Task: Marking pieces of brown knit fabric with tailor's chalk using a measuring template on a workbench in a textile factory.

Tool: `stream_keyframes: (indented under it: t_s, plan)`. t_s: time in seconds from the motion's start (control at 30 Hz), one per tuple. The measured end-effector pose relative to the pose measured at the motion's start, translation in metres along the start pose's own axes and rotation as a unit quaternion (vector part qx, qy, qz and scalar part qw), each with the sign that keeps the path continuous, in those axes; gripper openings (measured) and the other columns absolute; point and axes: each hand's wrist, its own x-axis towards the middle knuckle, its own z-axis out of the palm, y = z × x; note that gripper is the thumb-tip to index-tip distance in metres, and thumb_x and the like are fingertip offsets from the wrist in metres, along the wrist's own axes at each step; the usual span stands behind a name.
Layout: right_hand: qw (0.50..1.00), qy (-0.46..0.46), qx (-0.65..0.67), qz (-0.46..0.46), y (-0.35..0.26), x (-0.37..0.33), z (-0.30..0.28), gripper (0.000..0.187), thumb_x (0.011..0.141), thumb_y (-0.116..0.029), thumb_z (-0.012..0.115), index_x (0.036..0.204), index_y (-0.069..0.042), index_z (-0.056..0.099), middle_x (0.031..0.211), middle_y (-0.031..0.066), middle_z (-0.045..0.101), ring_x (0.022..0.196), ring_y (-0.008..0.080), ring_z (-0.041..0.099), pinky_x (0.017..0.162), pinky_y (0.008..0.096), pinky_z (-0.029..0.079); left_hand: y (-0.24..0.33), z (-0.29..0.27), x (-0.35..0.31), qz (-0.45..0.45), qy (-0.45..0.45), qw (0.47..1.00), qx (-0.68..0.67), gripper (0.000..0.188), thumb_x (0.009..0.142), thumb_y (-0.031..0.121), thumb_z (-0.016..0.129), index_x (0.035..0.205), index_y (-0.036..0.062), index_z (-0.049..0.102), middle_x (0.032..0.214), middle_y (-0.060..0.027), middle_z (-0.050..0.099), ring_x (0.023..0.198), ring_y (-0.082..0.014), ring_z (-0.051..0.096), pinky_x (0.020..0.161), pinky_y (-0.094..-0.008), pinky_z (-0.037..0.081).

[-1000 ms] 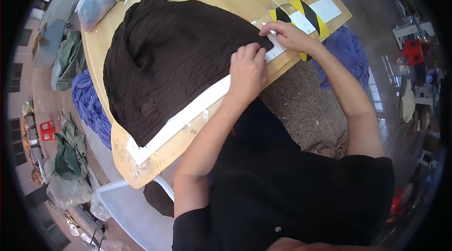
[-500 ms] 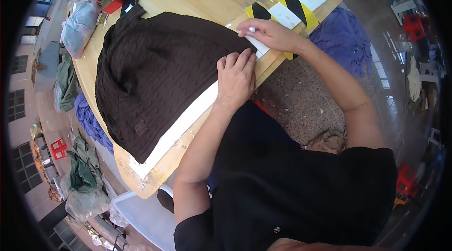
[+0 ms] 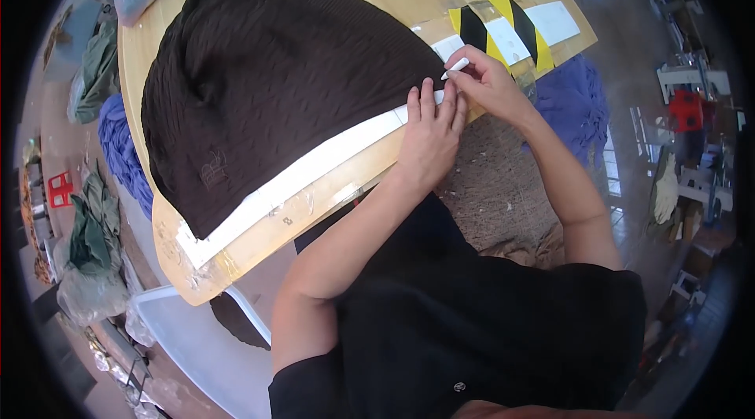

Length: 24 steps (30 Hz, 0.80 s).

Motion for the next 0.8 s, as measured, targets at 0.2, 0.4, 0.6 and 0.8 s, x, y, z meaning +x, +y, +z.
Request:
stream_keyframes:
  t_s: [0.2, 0.4, 0.6, 0.8]
  plan:
    - [1.0, -0.007, 0.001, 0.029, 0.0, 0.0, 0.001, 0.009, 0.087, -0.006, 0.053, 0.095, -0.004, 0.055, 0.075, -0.002, 0.054, 0.069, 0.0023, 0.05, 0.06, 0.018, 0.041, 0.001, 0.004, -0.002, -0.001, -0.005, 1.0, 0.002, 0.055, 0.081, 0.023, 0.05, 0.13, 0.0019, 0.042, 0.133, -0.0195, 0.04, 0.122, -0.0457, 0.036, 0.102, -0.0558, 0.025]
    - [0.998, -0.015, -0.049, 0.033, -0.001, 0.005, 0.003, 0.008, 0.086, -0.007, 0.057, 0.092, -0.003, 0.056, 0.072, -0.0006, 0.055, 0.068, 0.0034, 0.051, 0.058, 0.0185, 0.042, 0.002, 0.006, 0.0, -0.008, 0.017, 1.0, -0.015, 0.053, 0.079, 0.023, 0.051, 0.128, 0.0028, 0.045, 0.132, -0.0197, 0.04, 0.122, -0.0457, 0.036, 0.102, -0.0567, 0.024]
    - [0.995, 0.009, -0.05, -0.09, -0.031, 0.012, 0.049, 0.013, 0.081, -0.01, 0.062, 0.086, 0.001, 0.056, 0.072, 0.0093, 0.06, 0.066, 0.0135, 0.057, 0.06, 0.0261, 0.045, 0.0, 0.004, 0.0, 0.004, -0.023, 1.0, 0.021, 0.044, 0.078, 0.02, 0.051, 0.118, 0.0044, 0.054, 0.121, -0.0185, 0.05, 0.118, -0.0402, 0.041, 0.098, -0.0555, 0.029]
    - [0.961, -0.043, -0.186, -0.202, -0.023, 0.022, 0.061, 0.01, 0.081, -0.009, 0.06, 0.086, -0.001, 0.058, 0.08, 0.0093, 0.058, 0.072, 0.02, 0.057, 0.067, 0.0269, 0.046, 0.005, 0.021, -0.004, 0.001, -0.013, 1.0, 0.028, 0.041, 0.078, 0.021, 0.052, 0.116, 0.0053, 0.056, 0.119, -0.0144, 0.053, 0.119, -0.0332, 0.042, 0.1, -0.053, 0.029]
